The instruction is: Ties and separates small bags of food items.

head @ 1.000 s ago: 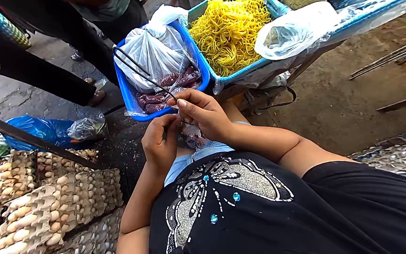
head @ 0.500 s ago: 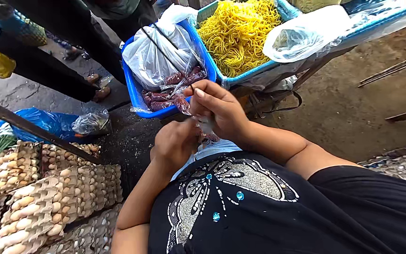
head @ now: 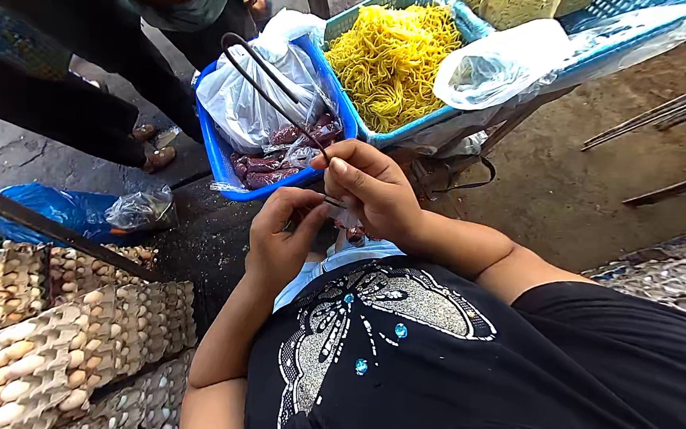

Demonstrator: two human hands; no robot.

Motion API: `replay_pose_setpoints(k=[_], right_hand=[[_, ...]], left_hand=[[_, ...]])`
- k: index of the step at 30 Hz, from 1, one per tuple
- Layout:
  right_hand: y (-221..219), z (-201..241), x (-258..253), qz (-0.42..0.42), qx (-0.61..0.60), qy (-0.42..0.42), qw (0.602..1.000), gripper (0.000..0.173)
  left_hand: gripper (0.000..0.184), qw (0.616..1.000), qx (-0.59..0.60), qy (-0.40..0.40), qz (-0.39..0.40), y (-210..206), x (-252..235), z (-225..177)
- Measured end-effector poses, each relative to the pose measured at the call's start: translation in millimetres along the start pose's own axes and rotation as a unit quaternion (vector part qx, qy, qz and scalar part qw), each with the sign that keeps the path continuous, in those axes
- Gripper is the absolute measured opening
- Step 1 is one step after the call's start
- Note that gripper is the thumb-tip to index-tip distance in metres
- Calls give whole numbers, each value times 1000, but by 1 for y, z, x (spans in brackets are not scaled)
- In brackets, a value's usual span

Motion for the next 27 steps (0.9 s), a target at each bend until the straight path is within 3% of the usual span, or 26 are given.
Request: replay_pose_setpoints(k=[4,7,9,11,12,16,18,21,25,27], right_hand=[[4,-7,1,-5,5,-14,1000,21],[9,-9,1,-14,-2,-17,1000,23],[8,-10,2,-9,-10,-12,1000,23],[7,-11,3,0,-12,-16,1000,23],[6,-12,3,4,-12,-20,1000,24],[4,-19,4,4,-13,-38,999,27],[4,-21,5,6,-12,-40,999,28],[5,-20,5,2,-9,-42,999,28],[7,-19,4,-16,-4,-48,999,29],[7,-19,4,-20,-7,-54,998,28]], left_hand=[[11,997,-37,-14,-59,12,-3,6],[22,954,-248,6,-169,50,-5,31],[38,894,-377,169,-170,77,-5,61],[54,866,-365,321,-120,93,-4,94],[55,858,-360,349,-113,95,-3,107],[36,867,-403,250,-154,85,1,127],[53,865,-410,241,-161,82,-5,125],[67,852,-396,315,-133,83,-10,119],[36,870,-360,324,-93,92,0,117],[34,875,-362,319,-37,93,5,109]])
Point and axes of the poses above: each hand's wrist, its own x-axis away from the middle knuckle, its own y-axis out of the back of the hand, z = x × y, the point moved 2 cm from there along -x, towards the middle knuckle, and after that the axes turned 1 degree about -y, right-handed, at the moved point
